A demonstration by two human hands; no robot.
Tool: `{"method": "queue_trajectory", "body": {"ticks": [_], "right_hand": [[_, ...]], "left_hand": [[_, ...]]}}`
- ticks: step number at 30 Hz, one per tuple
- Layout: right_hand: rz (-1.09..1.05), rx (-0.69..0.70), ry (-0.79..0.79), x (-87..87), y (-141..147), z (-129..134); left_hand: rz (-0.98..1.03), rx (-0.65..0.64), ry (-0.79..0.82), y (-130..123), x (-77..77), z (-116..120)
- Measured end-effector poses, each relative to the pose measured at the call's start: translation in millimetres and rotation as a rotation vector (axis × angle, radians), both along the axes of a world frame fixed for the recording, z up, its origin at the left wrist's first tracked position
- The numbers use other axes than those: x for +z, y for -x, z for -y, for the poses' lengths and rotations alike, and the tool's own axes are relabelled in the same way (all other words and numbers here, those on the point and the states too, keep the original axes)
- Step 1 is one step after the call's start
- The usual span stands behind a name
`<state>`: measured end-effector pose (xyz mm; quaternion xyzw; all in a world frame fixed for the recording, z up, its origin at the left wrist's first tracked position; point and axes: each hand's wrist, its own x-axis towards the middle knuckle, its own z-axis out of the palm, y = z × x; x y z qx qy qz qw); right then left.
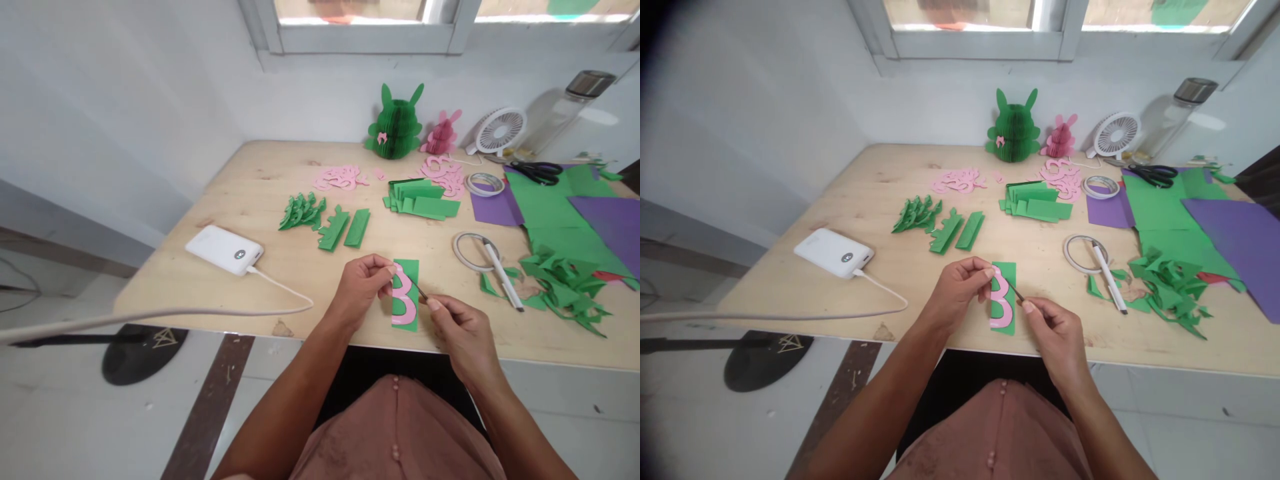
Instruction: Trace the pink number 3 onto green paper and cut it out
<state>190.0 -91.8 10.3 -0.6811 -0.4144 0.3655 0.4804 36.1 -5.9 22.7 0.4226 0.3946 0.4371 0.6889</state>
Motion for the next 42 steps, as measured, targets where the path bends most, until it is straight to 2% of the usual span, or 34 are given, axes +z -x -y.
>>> {"method": "queue_trajectory", "body": {"ticks": [17,27,42], "right_hand": [[-0.147,0.023,0.021,-4.0,-6.1,2.6],[-0.116,0.063,0.043,3.9,-7.9,5.0],[-0.026,0.123,-0.008,9.2,-6.7,4.4]], "left_hand": [[0.011,0.004,-0.002,1.8,0.7,-0.1],[0.022,0.008,0.006,2.9,0.8,-0.1],[0.019,0.017,0.005,2.5,4.5,1.1]]}}
